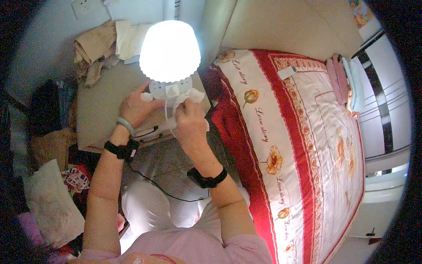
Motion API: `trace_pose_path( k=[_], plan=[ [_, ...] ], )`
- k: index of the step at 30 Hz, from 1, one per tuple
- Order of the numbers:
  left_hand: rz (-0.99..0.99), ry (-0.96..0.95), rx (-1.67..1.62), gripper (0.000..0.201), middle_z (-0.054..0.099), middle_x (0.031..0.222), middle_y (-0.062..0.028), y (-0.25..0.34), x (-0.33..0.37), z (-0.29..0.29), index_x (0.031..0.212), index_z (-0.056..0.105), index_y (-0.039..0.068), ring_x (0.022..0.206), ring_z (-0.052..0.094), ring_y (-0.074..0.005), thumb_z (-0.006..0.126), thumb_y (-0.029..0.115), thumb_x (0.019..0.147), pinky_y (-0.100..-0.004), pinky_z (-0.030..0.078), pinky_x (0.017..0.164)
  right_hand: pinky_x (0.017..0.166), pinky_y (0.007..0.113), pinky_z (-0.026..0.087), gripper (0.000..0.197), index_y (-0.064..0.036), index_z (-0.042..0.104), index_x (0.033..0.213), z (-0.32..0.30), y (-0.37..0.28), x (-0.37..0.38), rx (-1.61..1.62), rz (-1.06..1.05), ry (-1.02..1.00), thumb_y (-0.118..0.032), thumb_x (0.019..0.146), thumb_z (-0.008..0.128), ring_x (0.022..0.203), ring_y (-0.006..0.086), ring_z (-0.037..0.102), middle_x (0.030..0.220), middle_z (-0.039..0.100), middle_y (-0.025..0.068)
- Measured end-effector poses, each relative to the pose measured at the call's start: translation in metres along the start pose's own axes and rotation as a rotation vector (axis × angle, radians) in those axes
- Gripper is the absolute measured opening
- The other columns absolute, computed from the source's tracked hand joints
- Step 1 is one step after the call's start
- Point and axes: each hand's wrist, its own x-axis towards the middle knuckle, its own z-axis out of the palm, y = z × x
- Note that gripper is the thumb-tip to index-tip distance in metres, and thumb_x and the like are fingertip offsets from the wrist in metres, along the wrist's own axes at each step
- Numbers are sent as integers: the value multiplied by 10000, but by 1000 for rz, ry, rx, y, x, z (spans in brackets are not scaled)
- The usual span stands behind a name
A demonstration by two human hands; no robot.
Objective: The person cleans a white power strip with a tissue, then moves to a balcony area to wipe the window sill. They proceed to clean several pairs of shoes, including beige flats and white sneakers, using a tissue. Finally, the person places the cleaned white sneakers into a shoebox and closes the lid.
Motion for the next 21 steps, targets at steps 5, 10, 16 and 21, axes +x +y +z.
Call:
trace_pose_path(
  k=[5, 10, 16, 21],
  plan=[
    [65, 71, 16, 841, 631, 1176, -186, 1, 1, 7, 1343, 501, 87, 1064, 618, -320, 800, 481, 662, -388, 480, 908, 761, 412, 493, 225, 29, 620, 953, -20, 17, -8, 308, -98, -64, 21, 734, 567, 889, 339, 575, 998, 556, 172],
    [45, 53, -28, 828, 628, 1188, -182, -3, 1, 7, 1342, 498, 76, 1081, 613, -313, 804, 445, 666, -381, 473, 922, 781, 395, 489, 216, 47, 618, 959, -49, 41, 7, 356, 215, 162, 47, 760, 534, 912, 355, 576, 988, 553, 195],
    [63, 82, -5, 888, 626, 1195, -168, 0, 2, 10, 1354, 499, 124, 1105, 596, -318, 801, 521, 620, -390, 462, 931, 798, 414, 492, 214, 77, 624, 953, -3, 36, 36, 214, 47, 142, 37, 750, 570, 911, 357, 579, 982, 558, 222],
    [21, 55, -35, 919, 623, 1202, -165, -8, 2, 12, 1353, 504, 140, 1118, 589, -327, 799, 574, 598, -402, 460, 937, 761, 417, 483, 117, 41, 646, 871, 7, 42, 47, 316, 73, 141, -6, 790, 575, 882, 360, 585, 899, 580, 197]
  ],
)
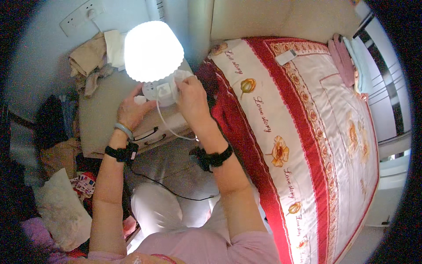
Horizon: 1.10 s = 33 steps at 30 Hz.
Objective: The person cleans a white power strip with a tissue, then moves to a balcony area to wipe the window sill. They proceed to clean several pairs of shoes, including beige flats and white sneakers, using a tissue. Finally, the person places the cleaned white sneakers into a shoebox and closes the lid.
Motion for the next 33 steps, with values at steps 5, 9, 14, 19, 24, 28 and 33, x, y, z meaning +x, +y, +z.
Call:
trace_pose_path(
  k=[5, 9, 14, 19, 24, 28, 33],
  plan=[
    [15, -3, 12, 907, 626, 1199, -155, 3, 5, 4, 1346, 511, 142, 1113, 594, -310, 798, 573, 601, -396, 464, 930, 749, 422, 484, 111, 4, 666, 855, 11, 33, 39, -102, -69, -16, -27, 793, 579, 870, 357, 583, 890, 584, 200],
    [25, 17, -6, 898, 634, 1190, -142, -2, 4, 3, 1346, 514, 158, 1093, 606, -306, 792, 582, 605, -393, 472, 916, 758, 420, 482, 104, 15, 664, 839, 4, 21, 38, -103, -67, -113, -30, 790, 584, 869, 363, 577, 910, 587, 199],
    [-34, 19, 79, 908, 641, 1178, -133, 12, -1, 2, 1335, 525, 161, 1063, 621, -313, 792, 603, 588, -397, 483, 897, 796, 402, 483, 120, 31, 642, 873, -16, 10, -3, 22, -94, -109, -14, 774, 592, 919, 371, 570, 974, 576, 197],
    [-9, 81, 89, 924, 650, 1156, -137, 16, -9, 4, 1309, 550, 145, 1064, 622, -304, 805, 619, 558, -399, 489, 889, 901, 421, 444, 269, 48, 625, 962, -16, 0, -20, 101, 8, -117, -71, 727, 677, 1013, 396, 528, 1087, 547, 236],
    [145, 124, 21, 872, 661, 1123, -146, 4, -8, 3, 1274, 579, 116, 1033, 637, -293, 835, 554, 564, -391, 497, 879, 942, 435, 403, 384, 47, 607, 990, -16, -13, -18, 79, 1, -114, -141, 690, 754, 1058, 395, 478, 1134, 510, 239],
    [308, 164, -63, 824, 678, 1074, -172, 0, -9, 1, 1239, 600, 71, 980, 664, -276, 852, 491, 577, -362, 513, 849, 886, 429, 414, 385, 12, 632, 939, -12, -15, -7, 7, -35, -153, -199, 658, 792, 1011, 367, 495, 1034, 558, 199],
    [338, 172, -106, 796, 673, 1085, -182, -14, -6, 6, 1234, 600, 50, 989, 660, -252, 862, 432, 587, -350, 508, 860, 799, 426, 413, 335, -34, 654, 878, -20, -14, 11, 49, -84, -207, -234, 652, 799, 950, 338, 503, 886, 585, 139]
  ],
)
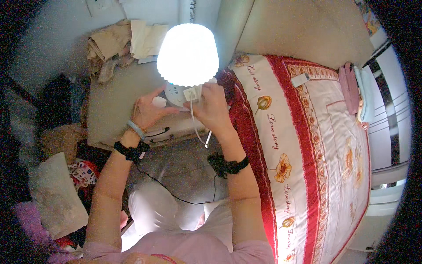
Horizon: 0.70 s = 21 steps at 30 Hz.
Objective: The person cleans a white power strip with a tissue, then moves to a balcony area to wipe the window sill. They proceed to clean several pairs of shoes, including beige flats and white sneakers, using a tissue. Finally, the person places the cleaned white sneakers into a shoebox and closes the lid.
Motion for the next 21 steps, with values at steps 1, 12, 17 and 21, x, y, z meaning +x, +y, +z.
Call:
trace_pose_path(
  k=[1, 12, 17, 21],
  plan=[
    [4, 0, -15, 791, 673, 1086, -178, 2, 0, -1, 1237, 597, 53, 992, 658, -252, 862, 421, 589, -353, 506, 863, 791, 425, 411, 329, -34, 652, 879, 0, 0, 2, -17, -6, -16, -233, 660, 795, 940, 337, 501, 889, 580, 142],
    [-148, -72, 20, 779, 664, 1094, -158, 11, 1, -6, 1268, 560, 104, 974, 649, -309, 836, 428, 616, -385, 496, 867, 871, 387, 465, 231, 4, 656, 982, -14, 5, -34, 111, 214, -79, -99, 779, 697, 1015, 338, 554, 1083, 591, 167],
    [-126, -37, 70, 768, 666, 1084, -154, 1, -2, -2, 1262, 574, 129, 962, 653, -306, 833, 447, 613, -387, 504, 849, 847, 354, 476, 226, 0, 655, 1027, -25, -3, -62, 325, 259, -125, -58, 809, 649, 999, 330, 579, 1130, 587, 173],
    [-43, -4, -4, 727, 669, 1073, -161, 0, -2, 1, 1244, 591, 115, 960, 659, -295, 833, 413, 626, -381, 514, 836, 865, 360, 470, 273, -12, 642, 1043, -7, -7, -67, 77, -105, -79, -7, 771, 627, 1025, 332, 574, 1140, 589, 175]
  ],
)
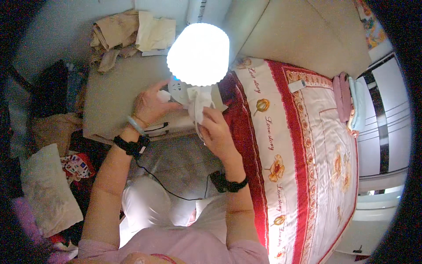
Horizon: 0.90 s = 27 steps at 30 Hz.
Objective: The person cleans a white power strip with a tissue, then moves to a balcony area to wipe the window sill. They proceed to clean several pairs of shoes, including beige flats and white sneakers, using a tissue. Finally, the person places the cleaned white sneakers into a shoebox and closes the lid.
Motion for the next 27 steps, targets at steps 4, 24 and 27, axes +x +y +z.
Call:
trace_pose_path(
  k=[4, 24, 27],
  plan=[
    [22, 29, -68, 700, 671, 1072, -160, -5, -1, 1, 1245, 591, 107, 963, 660, -298, 825, 389, 649, -377, 517, 832, 827, 421, 468, 340, 6, 609, 1049, 28, -8, 25, -370, -133, -3, -2, 709, 594, 971, 315, 546, 1090, 550, 142],
    [162, -28, 34, 782, 618, 1212, -137, -9, 2, -2, 1316, 512, 99, 1091, 604, -323, 815, 411, 666, -405, 491, 910, 829, 399, 470, 272, 9, 637, 1026, 26, 2, 13, -197, 50, 237, 61, 763, 587, 963, 378, 560, 1032, 572, 186],
    [133, -51, -1, 781, 620, 1201, -146, -7, 1, -3, 1325, 507, 120, 1074, 610, -329, 809, 423, 671, -412, 495, 893, 830, 386, 473, 261, 8, 643, 1012, 28, 9, 10, -163, 62, 224, 58, 760, 596, 970, 370, 565, 1031, 574, 184]
  ],
)
